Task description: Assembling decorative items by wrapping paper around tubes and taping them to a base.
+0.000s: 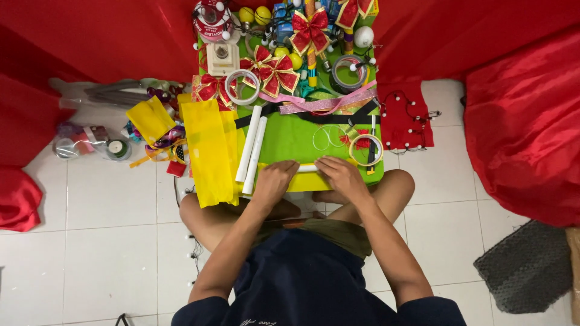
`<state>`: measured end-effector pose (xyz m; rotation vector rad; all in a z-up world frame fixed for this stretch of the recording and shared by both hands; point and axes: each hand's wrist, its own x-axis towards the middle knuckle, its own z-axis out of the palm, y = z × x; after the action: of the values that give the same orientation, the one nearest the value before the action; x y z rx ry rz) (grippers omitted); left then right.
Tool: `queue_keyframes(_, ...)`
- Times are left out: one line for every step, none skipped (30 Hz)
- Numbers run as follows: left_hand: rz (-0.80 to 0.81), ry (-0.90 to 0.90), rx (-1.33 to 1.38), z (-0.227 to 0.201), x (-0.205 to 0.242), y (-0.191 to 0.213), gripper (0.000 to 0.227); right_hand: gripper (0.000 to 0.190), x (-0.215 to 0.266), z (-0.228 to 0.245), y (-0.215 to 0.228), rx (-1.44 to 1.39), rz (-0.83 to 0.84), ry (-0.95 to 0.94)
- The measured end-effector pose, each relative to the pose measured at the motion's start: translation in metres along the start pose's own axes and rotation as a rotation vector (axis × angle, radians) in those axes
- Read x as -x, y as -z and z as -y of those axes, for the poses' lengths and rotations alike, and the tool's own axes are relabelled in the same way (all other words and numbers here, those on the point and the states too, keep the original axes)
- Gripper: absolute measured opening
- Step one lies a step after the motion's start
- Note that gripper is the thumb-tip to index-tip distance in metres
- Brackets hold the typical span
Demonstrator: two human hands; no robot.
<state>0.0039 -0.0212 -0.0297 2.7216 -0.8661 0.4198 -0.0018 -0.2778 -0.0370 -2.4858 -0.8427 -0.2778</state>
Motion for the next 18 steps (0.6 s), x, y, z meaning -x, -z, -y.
queue_keyframes(0.002,-0.003,0.001,-0.001,-0.001,0.003,0.021,0.027,0.001,-0.001,0.002,0.0,-0.001,-0.003)
queue_keyframes(-0.003,0.001,-0.009,-0.002,-0.001,0.006,0.021,0.027,0.002,-0.002,0.003,-0.031,-0.006,0.006)
queue_keyframes(-0.006,0.006,-0.021,-0.002,-0.002,0.01,0.021,0.029,0.002,-0.003,0.005,-0.063,-0.01,0.016)
queue_keyframes(-0.003,0.005,-0.021,-0.002,0.0,0.012,0.021,0.029,0.002,0.0,0.006,-0.065,-0.011,0.015)
queue_keyframes(0.001,-0.001,-0.03,-0.003,0.0,0.013,0.022,0.029,0.001,0.003,0.008,-0.044,-0.017,0.009)
queue_keyframes(0.006,-0.006,-0.038,-0.003,0.001,0.014,0.022,0.029,0.001,0.006,0.01,-0.023,-0.023,0.003)
queue_keyframes(0.006,-0.004,-0.038,-0.003,0.003,0.01,0.022,0.029,0.002,0.005,0.009,-0.023,-0.021,0.004)
queue_keyframes(-0.016,-0.01,-0.014,-0.002,0.005,0.006,0.022,0.03,0.004,0.005,0.007,0.005,-0.023,0.006)
queue_keyframes(-0.038,-0.015,0.01,-0.002,0.007,0.002,0.023,0.03,0.005,0.005,0.006,0.033,-0.024,0.008)
queue_keyframes(-0.038,-0.012,0.011,-0.002,0.008,0.002,0.023,0.03,0.005,0.007,0.008,0.033,-0.022,0.009)
queue_keyframes(-0.05,-0.012,0.028,-0.002,0.008,0.002,0.023,0.032,0.005,0.008,0.009,0.045,-0.014,0.008)
queue_keyframes(-0.062,-0.011,0.045,-0.002,0.008,0.003,0.024,0.033,0.005,0.009,0.011,0.057,-0.006,0.007)
queue_keyframes(-0.061,-0.014,0.047,-0.002,0.008,0.003,0.024,0.033,0.007,0.008,0.01,0.058,-0.007,0.005)
queue_keyframes(-0.072,-0.013,0.062,-0.003,0.009,0.004,0.024,0.034,0.008,0.007,0.008,0.065,-0.008,0.008)
queue_keyframes(-0.082,-0.01,0.078,-0.003,0.009,0.004,0.025,0.035,0.011,0.006,0.007,0.072,-0.007,0.012)
queue_keyframes(-0.082,-0.011,0.08,-0.004,0.009,0.005,0.025,0.035,0.011,0.005,0.008,0.072,-0.007,0.01)
queue_keyframes(-0.088,-0.007,0.089,-0.005,0.01,0.007,0.024,0.036,0.011,0.004,0.008,0.061,0.004,0.019)
queue_keyframes(-0.094,-0.004,0.098,-0.005,0.01,0.008,0.024,0.038,0.012,0.003,0.009,0.05,0.014,0.028)
